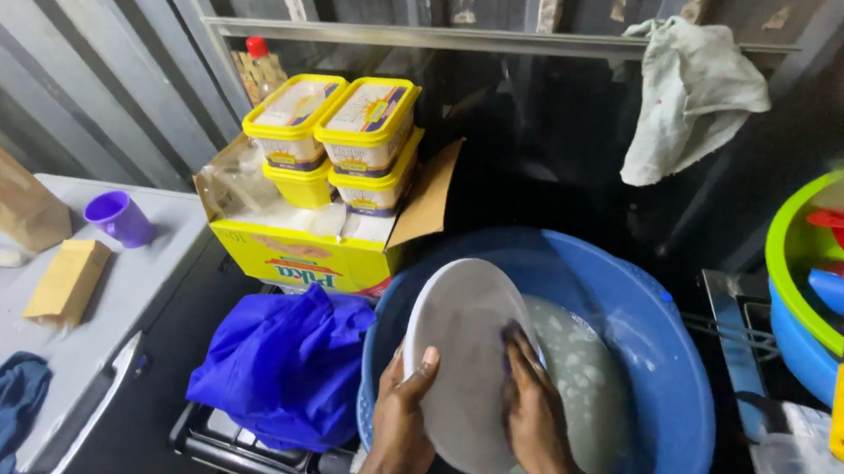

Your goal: Washing a white plastic lid in a basin of soapy water using a sponge.

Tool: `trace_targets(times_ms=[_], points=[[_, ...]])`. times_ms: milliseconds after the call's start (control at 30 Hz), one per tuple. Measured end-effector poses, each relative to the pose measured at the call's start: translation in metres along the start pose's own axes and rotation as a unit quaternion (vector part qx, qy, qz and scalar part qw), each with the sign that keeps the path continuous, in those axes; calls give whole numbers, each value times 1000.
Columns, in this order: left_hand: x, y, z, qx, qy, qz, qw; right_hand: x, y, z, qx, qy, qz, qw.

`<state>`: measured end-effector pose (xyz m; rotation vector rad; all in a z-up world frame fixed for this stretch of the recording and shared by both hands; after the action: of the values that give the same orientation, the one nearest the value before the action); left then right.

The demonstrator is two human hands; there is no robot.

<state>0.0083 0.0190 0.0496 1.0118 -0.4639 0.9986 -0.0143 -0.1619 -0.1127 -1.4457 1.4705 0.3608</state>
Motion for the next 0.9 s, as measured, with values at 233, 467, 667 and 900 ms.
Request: trace_targets(times_ms=[233, 467, 667, 900], points=[[-13, -21, -14, -11, 75, 31, 997, -77, 24, -15, -12, 44, -189, 981], [-37, -13, -18, -44, 63, 10, 997, -68, 6, -9, -4, 14, -60, 998], [-14, -14, -13, 31, 56, 15, 998, -12, 31, -11, -45, 21, -39, 998], [-31, -33, -20, -32, 57, 28, 997, -117, 28, -10, -23, 85, -130, 988]])
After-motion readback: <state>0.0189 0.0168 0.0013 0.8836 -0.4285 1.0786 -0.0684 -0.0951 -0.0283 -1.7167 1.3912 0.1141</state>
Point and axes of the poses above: each hand's wrist, its own y-axis away from the middle knuckle, its own z-axis out of the palm, x = y × z, the point moved 1 cm from there along -y, towards the middle knuckle, and after that the axes turned 3 degrees about -y, right-handed, at the moved point
